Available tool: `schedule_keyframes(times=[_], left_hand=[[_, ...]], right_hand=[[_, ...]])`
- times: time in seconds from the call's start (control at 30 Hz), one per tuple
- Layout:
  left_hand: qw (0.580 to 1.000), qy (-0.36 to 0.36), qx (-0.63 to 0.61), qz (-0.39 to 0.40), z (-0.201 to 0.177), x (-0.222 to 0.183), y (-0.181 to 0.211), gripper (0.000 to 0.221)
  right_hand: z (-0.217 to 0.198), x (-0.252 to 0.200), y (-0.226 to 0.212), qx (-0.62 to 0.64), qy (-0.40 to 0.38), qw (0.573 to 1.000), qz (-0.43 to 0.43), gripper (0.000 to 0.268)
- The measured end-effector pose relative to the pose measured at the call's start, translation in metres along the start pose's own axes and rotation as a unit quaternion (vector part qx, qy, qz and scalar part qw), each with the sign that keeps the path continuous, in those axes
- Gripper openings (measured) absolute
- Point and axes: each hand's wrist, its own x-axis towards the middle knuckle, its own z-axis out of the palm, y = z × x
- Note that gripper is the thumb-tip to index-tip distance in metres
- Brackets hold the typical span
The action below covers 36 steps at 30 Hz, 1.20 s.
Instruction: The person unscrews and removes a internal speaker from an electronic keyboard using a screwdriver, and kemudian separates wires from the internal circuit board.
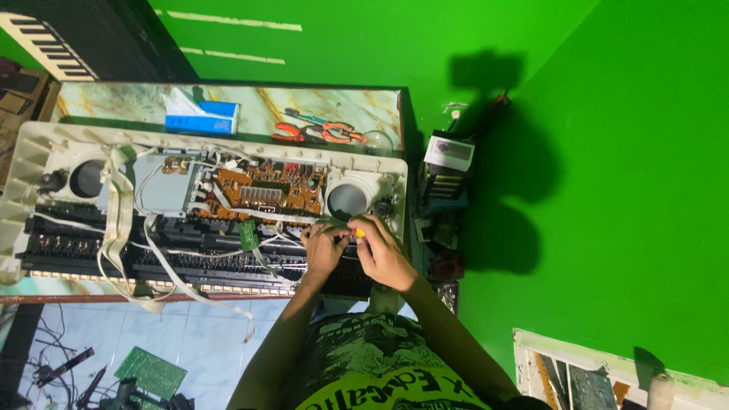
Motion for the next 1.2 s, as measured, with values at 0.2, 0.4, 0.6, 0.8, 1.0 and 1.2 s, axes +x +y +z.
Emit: schedule_keyframes(times=[0.2, 0.4, 0.6, 0.8, 1.0, 1.2], left_hand=[[1.000, 0.003, 0.010, 0.010, 0.004, 0.003, -0.004, 0.016], [1.000, -0.011, 0.016, -0.018, 0.006, 0.002, -0.005, 0.019], [0.999, -0.024, 0.013, -0.027, 0.002, 0.004, 0.000, 0.021], [1.000, -0.007, -0.001, 0.024, 0.002, 0.002, -0.009, 0.021], [0.999, -0.032, 0.007, -0.002, -0.003, 0.006, 0.001, 0.020], [1.000, 0.000, 0.004, -0.005, -0.005, 0.004, 0.005, 0.019]], right_hand=[[0.002, 0.005, 0.001, -0.020, -0.015, 1.000, -0.005, 0.037], [-0.001, 0.007, -0.003, 0.007, -0.041, 0.999, -0.008, 0.039], [0.000, 0.010, 0.000, 0.008, -0.037, 0.999, -0.003, 0.037], [0.009, 0.016, -0.009, -0.003, -0.044, 0.996, 0.078, 0.029], [0.007, 0.018, -0.006, 0.002, -0.018, 0.998, 0.060, 0.027], [-0.011, 0.011, -0.005, 0.000, -0.071, 0.996, 0.049, 0.021]])
